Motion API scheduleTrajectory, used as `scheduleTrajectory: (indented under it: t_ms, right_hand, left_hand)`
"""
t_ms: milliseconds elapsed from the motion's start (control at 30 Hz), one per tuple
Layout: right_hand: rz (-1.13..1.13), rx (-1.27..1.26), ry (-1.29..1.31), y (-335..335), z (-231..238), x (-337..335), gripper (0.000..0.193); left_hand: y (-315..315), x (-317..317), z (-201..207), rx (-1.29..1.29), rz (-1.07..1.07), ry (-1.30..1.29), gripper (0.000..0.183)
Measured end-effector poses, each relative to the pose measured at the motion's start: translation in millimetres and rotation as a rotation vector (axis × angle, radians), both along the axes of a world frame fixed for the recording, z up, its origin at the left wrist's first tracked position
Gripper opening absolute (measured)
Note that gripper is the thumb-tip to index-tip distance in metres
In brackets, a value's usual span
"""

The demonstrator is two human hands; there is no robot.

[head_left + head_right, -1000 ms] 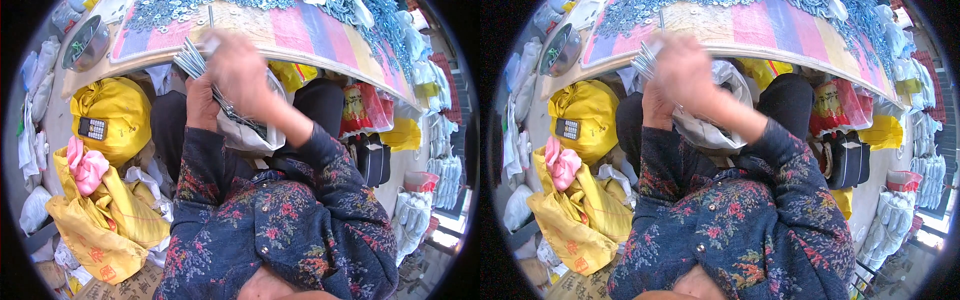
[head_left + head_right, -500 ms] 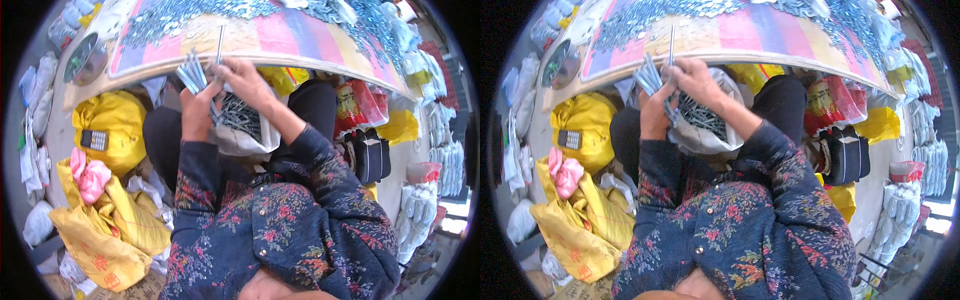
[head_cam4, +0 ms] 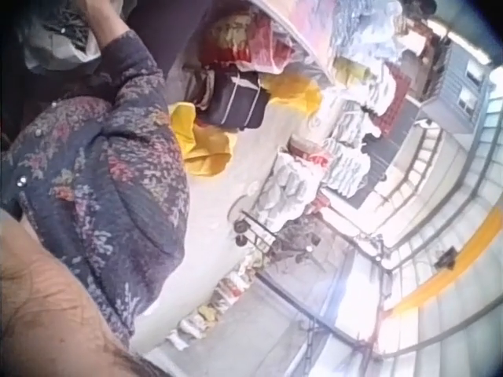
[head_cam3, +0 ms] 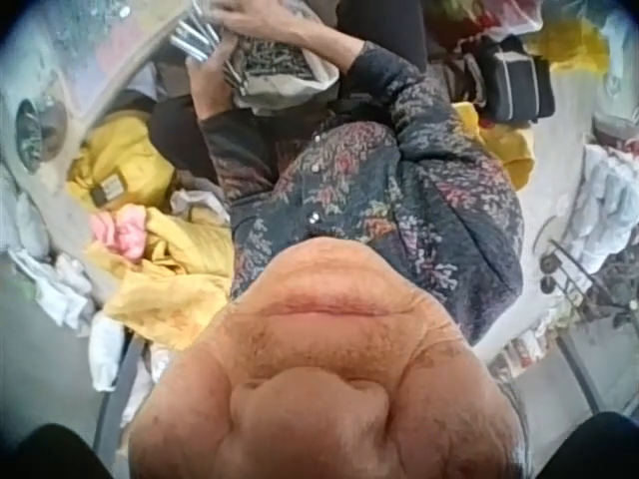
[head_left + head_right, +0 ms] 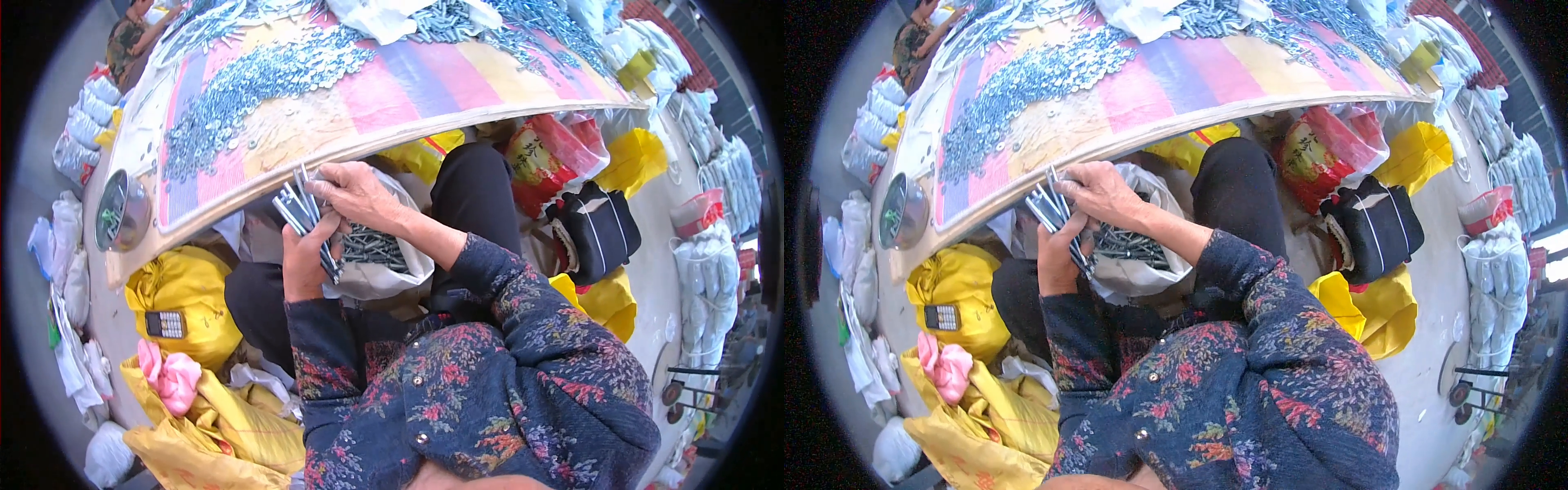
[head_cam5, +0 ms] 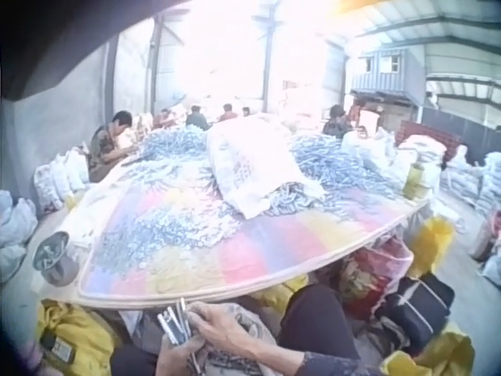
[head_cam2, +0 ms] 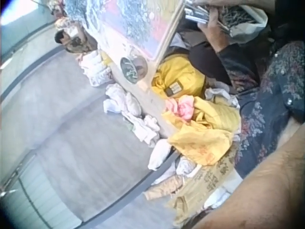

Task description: Threading washers and components onto long metal bolts in a workshop environment.

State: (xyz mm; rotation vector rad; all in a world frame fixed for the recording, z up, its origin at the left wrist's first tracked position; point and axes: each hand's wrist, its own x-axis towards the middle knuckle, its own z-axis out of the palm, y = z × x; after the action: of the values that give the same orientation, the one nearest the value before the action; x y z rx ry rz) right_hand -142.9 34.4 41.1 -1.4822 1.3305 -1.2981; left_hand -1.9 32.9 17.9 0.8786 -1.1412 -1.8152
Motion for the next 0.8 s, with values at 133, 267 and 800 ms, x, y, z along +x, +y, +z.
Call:
scheduleTrajectory:
  t_ms: [133,267,800]
  right_hand:
    - [-0.208,-0.090,0.126,-19.5,-1.9,-21.7,0.027]
    - [-0.320,-0.076,0.134,-35.1,-3.4,-45.3,0.028]
    - [-0.828,0.004,1.146,-210.3,-31.5,-303.0,0.033]
  left_hand:
    - [-7.3,-7.0,-15.9,0.151,-0.005,0.236,0.018]
    - [-14.7,-14.1,-33.9,0.274,-0.080,0.334,0.019]
    - [-25.6,-33.1,-31.1,0.436,-0.070,0.255,0.012]
